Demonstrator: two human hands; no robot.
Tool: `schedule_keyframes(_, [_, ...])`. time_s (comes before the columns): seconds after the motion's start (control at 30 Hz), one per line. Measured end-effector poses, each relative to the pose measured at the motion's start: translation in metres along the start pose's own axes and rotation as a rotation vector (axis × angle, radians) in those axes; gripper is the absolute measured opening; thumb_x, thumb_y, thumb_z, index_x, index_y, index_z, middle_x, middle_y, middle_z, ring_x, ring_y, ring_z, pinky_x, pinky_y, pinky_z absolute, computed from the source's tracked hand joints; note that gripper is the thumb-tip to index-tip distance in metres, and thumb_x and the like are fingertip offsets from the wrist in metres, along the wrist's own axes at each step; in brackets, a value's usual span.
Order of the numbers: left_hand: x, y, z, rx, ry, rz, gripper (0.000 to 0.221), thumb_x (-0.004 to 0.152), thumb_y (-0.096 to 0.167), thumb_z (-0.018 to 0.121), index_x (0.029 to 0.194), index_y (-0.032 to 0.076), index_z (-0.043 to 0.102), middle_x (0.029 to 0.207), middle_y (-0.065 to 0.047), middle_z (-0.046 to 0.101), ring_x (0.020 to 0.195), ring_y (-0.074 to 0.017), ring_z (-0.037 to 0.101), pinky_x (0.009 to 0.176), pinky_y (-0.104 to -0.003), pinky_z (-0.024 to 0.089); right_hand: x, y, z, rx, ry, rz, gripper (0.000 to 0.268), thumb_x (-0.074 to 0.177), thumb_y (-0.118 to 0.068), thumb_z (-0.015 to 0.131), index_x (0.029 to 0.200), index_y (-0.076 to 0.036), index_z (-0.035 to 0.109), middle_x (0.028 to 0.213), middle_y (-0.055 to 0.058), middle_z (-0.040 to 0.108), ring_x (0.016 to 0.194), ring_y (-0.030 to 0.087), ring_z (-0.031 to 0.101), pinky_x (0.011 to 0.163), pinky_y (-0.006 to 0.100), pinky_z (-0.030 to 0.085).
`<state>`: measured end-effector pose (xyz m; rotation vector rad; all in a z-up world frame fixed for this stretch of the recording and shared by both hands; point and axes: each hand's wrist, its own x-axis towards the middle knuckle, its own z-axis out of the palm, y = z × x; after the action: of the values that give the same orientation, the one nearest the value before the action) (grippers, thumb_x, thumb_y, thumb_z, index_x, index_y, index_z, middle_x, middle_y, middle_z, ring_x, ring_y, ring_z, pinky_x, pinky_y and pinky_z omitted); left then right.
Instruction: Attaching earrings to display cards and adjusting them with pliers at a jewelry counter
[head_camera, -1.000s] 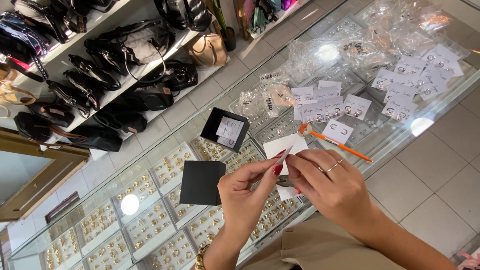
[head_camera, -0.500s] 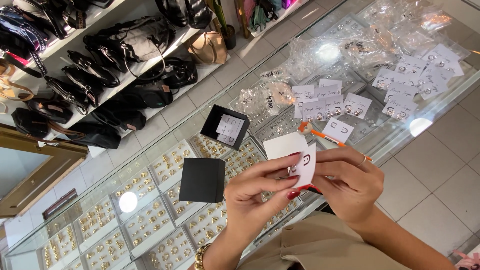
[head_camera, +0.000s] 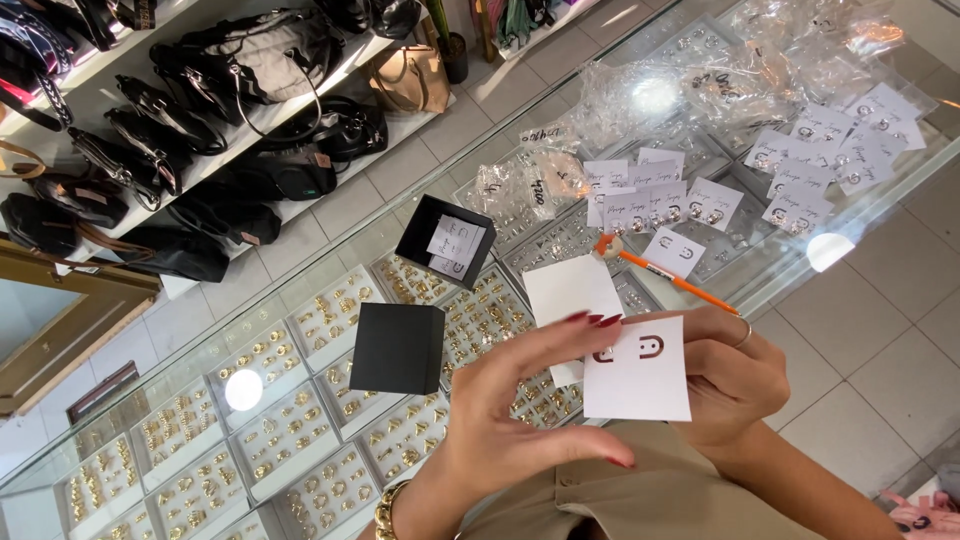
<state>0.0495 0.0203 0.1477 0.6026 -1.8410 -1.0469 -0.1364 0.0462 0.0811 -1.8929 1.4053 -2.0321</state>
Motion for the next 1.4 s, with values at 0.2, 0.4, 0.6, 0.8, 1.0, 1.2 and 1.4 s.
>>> schedule_keyframes(0.2, [-0.001, -0.015, 0.001, -0.06, -0.018, 0.167, 0.098, 0.081, 0.031, 0.087, 0.156, 0.005, 0.031, 0.134, -0.014, 0.07, 0.129, -0.0261, 0.072, 0.122, -0.043, 0.057, -0.006, 0.007, -0.005, 0.064, -0.017, 0.044, 0.026, 0.068, -0.015, 0.083, 0.07, 0.001, 0.062, 0.087, 0.025, 0.07, 0.072, 0.024, 0.072, 0.064, 0.029, 0.061])
schedule_keyframes(0.4, [0.007, -0.042, -0.007, 0.107, 0.007, 0.535, 0.018, 0.106, 0.005, 0.061, 0.123, 0.001, 0.065, 0.122, -0.017, 0.071, 0.105, -0.0348, 0.077, 0.099, -0.044, 0.069, -0.008, 0.013, 0.009, 0.709, -0.175, 0.702, 0.014, 0.078, -0.015, 0.082, 0.073, -0.008, 0.07, 0.086, 0.012, 0.075, 0.069, 0.017, 0.069, 0.059, 0.026, 0.052])
schedule_keyframes(0.6, [0.013, -0.029, -0.023, 0.327, -0.039, 0.632, 0.019, 0.107, 0.002, 0.055, 0.116, -0.001, 0.071, 0.119, -0.015, 0.073, 0.099, -0.025, 0.076, 0.09, -0.033, 0.067, -0.017, 0.019, 0.017, 0.947, -0.2, 0.989, 0.007, 0.08, -0.013, 0.08, 0.084, -0.007, 0.081, 0.078, 0.011, 0.078, 0.065, 0.023, 0.072, 0.049, 0.031, 0.051])
schedule_keyframes(0.8, [0.01, -0.032, -0.025, 0.377, -0.001, 0.676, 0.015, 0.103, 0.0, 0.061, 0.112, -0.001, 0.073, 0.117, -0.015, 0.072, 0.097, -0.0241, 0.077, 0.086, -0.031, 0.068, -0.022, 0.021, 0.013, 1.03, -0.259, 0.964, 0.008, 0.085, -0.007, 0.077, 0.078, -0.006, 0.08, 0.078, 0.004, 0.076, 0.067, 0.011, 0.064, 0.051, 0.027, 0.048])
schedule_keyframes(1.0, [0.008, -0.035, -0.024, 0.325, -0.006, 0.658, 0.011, 0.1, -0.004, 0.065, 0.108, -0.007, 0.073, 0.111, -0.016, 0.066, 0.092, -0.0293, 0.075, 0.08, -0.038, 0.07, -0.021, 0.021, 0.01, 1.0, -0.27, 0.883, 0.009, 0.083, 0.004, 0.074, 0.078, 0.0, 0.079, 0.077, 0.005, 0.075, 0.068, 0.011, 0.062, 0.053, 0.026, 0.047])
schedule_keyframes(1.2, [0.009, -0.029, -0.031, 0.348, -0.005, 0.646, 0.014, 0.102, -0.004, 0.062, 0.113, -0.006, 0.071, 0.115, -0.018, 0.066, 0.098, -0.0286, 0.076, 0.081, -0.035, 0.07, 0.0, 0.027, -0.01, 0.569, -0.471, 0.975, 0.044, 0.078, -0.007, 0.078, 0.121, 0.0, 0.075, 0.117, 0.016, 0.082, 0.101, 0.022, 0.079, 0.085, 0.036, 0.067])
schedule_keyframes(1.4, [0.006, -0.035, -0.032, 0.342, 0.055, 0.655, 0.011, 0.1, -0.003, 0.068, 0.109, -0.005, 0.072, 0.111, -0.016, 0.066, 0.095, -0.0269, 0.077, 0.079, -0.035, 0.072, -0.054, 0.098, -0.036, -0.516, -1.123, 0.187, 0.073, 0.068, -0.048, 0.091, 0.131, -0.024, 0.062, 0.15, 0.007, 0.049, 0.133, 0.029, 0.051, 0.106, 0.051, 0.041])
